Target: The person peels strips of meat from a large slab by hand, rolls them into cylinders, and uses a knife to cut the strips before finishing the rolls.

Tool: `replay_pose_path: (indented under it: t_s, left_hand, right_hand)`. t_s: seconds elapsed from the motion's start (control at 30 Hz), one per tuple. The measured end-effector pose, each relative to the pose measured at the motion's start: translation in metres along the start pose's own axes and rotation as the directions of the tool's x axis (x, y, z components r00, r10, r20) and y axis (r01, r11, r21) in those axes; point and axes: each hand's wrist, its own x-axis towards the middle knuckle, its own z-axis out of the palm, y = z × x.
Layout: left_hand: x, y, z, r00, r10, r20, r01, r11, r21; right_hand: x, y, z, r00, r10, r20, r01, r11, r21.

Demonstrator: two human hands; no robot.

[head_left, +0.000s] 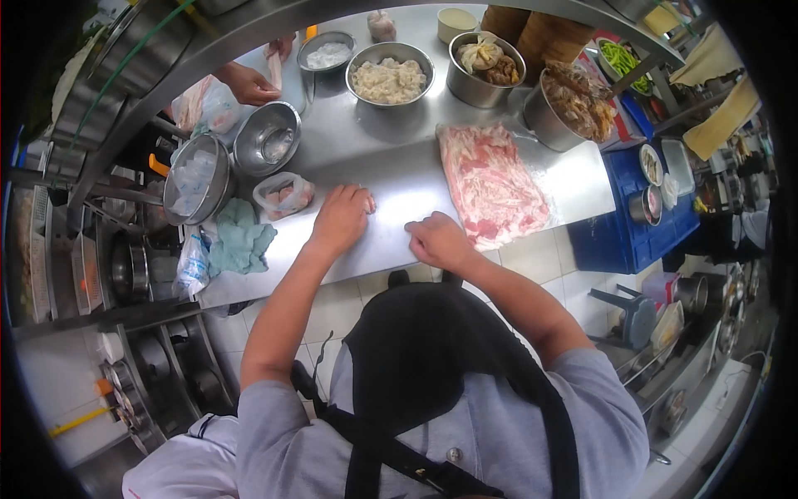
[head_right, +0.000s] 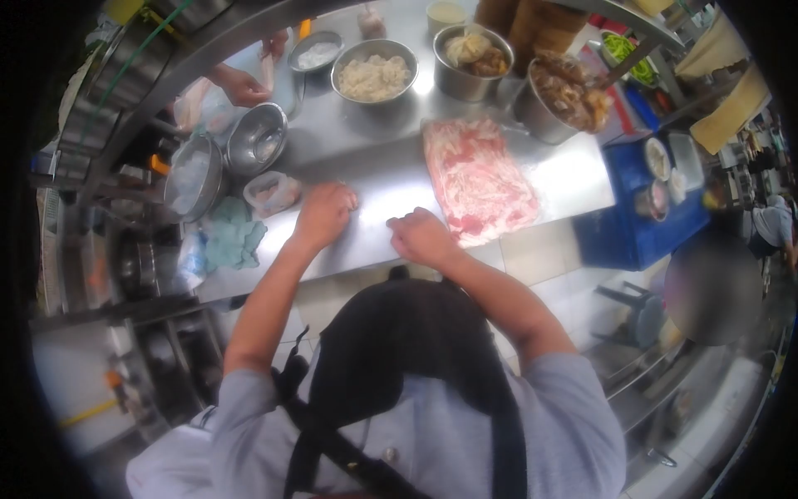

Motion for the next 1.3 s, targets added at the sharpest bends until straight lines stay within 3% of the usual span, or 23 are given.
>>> replay_pose_path:
  t_s: [0.1, 0.17, 0.2, 0.27, 0.3, 0.37, 0.4, 0.6, 0.67, 0.7, 0.73, 0.77, 0.8, 0.83, 0.87, 0.97, 1.03, 1.17, 1.23, 1.27, 1.3]
  left_hand:
    - [0.009, -0.006, -0.006, 0.995, 0.091, 0.028, -0.090, 0.995, -0.031]
    - [0.021, -0.010, -0.017, 0.978, -0.131, 0.162, 0.167, 0.957, -0.236]
    - [0.024, -0.013, -0.019, 0.978, -0.129, 0.162, 0.166, 0.957, -0.237]
    - [0.030, -0.017, -0.022, 0.967, -0.253, 0.015, 0.253, 0.959, -0.130]
    - [0.029, -0.011, -0.023, 0.968, -0.250, 0.014, 0.250, 0.959, -0.130]
    - [0.020, 0.003, -0.022, 0.995, -0.024, -0.093, 0.044, 0.975, 0.219]
    - [0.023, 0.002, -0.019, 0.995, -0.023, -0.093, 0.043, 0.974, 0.221]
    - [0.061, -0.018, 0.005, 0.976, -0.216, 0.032, 0.207, 0.961, 0.186]
    - [0.065, -0.005, -0.009, 0.929, -0.369, 0.001, 0.368, 0.928, -0.056]
    - [0.065, -0.006, -0.006, 0.930, -0.367, -0.003, 0.366, 0.929, -0.059]
    - [0.062, -0.007, -0.003, 0.858, -0.480, 0.184, 0.489, 0.654, -0.578]
    - [0.057, -0.007, 0.000, 0.793, -0.455, 0.405, 0.505, 0.122, -0.854]
    - [0.048, -0.001, 0.000, 0.793, -0.455, 0.405, 0.506, 0.120, -0.854]
    - [0.035, 0.009, -0.001, 0.826, -0.303, 0.474, 0.436, -0.189, -0.880]
    - [0.025, 0.019, -0.002, 0.865, -0.142, 0.480, 0.361, -0.488, -0.795]
    - [0.008, 0.041, -0.001, 0.904, -0.061, 0.424, 0.309, -0.591, -0.745]
    - [0.002, 0.047, 0.001, 0.903, -0.121, 0.411, 0.266, -0.593, -0.760]
    - [-0.013, 0.044, -0.002, 0.910, -0.137, 0.390, 0.235, -0.605, -0.761]
    - [-0.025, 0.051, -0.020, 0.836, -0.168, 0.523, 0.350, -0.571, -0.743]
    - [-0.032, 0.052, -0.025, 0.802, -0.207, 0.561, 0.417, -0.479, -0.773]
    - [-0.039, 0.051, -0.032, 0.807, -0.221, 0.547, 0.396, -0.486, -0.779]
  right_hand:
    - [0.002, 0.001, 0.002, 1.000, 0.010, 0.016, -0.009, 1.000, -0.011]
    - [0.000, 0.002, 0.004, 0.999, 0.024, 0.024, -0.023, 0.999, -0.025]
    - [0.000, 0.001, 0.003, 1.000, 0.018, 0.012, -0.018, 1.000, -0.017]
    - [0.000, 0.001, 0.001, 1.000, 0.012, -0.003, -0.012, 1.000, -0.014]
    - [0.000, 0.001, 0.002, 1.000, 0.019, -0.005, -0.019, 1.000, -0.015]
    - [-0.001, 0.002, 0.004, 1.000, 0.027, -0.009, -0.027, 1.000, -0.016]
    - [-0.001, 0.002, 0.004, 1.000, 0.020, -0.002, -0.020, 1.000, -0.018]
    - [0.003, -0.002, -0.002, 0.999, 0.044, 0.021, -0.044, 0.999, 0.007]
    - [0.007, -0.003, -0.004, 0.996, 0.082, 0.042, -0.084, 0.996, 0.031]
    - [0.012, -0.005, -0.004, 0.981, 0.191, 0.022, -0.192, 0.971, 0.144]
    - [0.016, -0.009, -0.003, 0.953, 0.301, 0.015, -0.295, 0.920, 0.260]
    - [0.021, -0.012, -0.002, 0.953, 0.302, 0.015, -0.295, 0.920, 0.258]
    - [0.029, -0.020, -0.007, 0.946, 0.312, -0.092, -0.273, 0.914, 0.299]
    - [0.034, -0.023, -0.008, 0.926, 0.322, -0.196, -0.245, 0.909, 0.338]
    - [0.039, -0.023, -0.009, 0.929, 0.317, -0.192, -0.240, 0.910, 0.338]
    - [0.055, -0.028, -0.010, 0.969, 0.175, -0.174, -0.106, 0.932, 0.346]
    - [0.064, -0.043, -0.025, 0.972, 0.236, 0.020, -0.214, 0.839, 0.500]
    - [0.077, -0.054, -0.026, 0.968, 0.199, 0.151, -0.246, 0.865, 0.438]
    - [0.079, -0.046, -0.008, 0.924, 0.237, 0.301, -0.379, 0.674, 0.634]
    - [0.079, -0.038, 0.004, 0.925, 0.216, 0.313, -0.372, 0.684, 0.628]
    - [0.078, -0.028, 0.020, 0.876, 0.213, 0.433, -0.482, 0.422, 0.767]
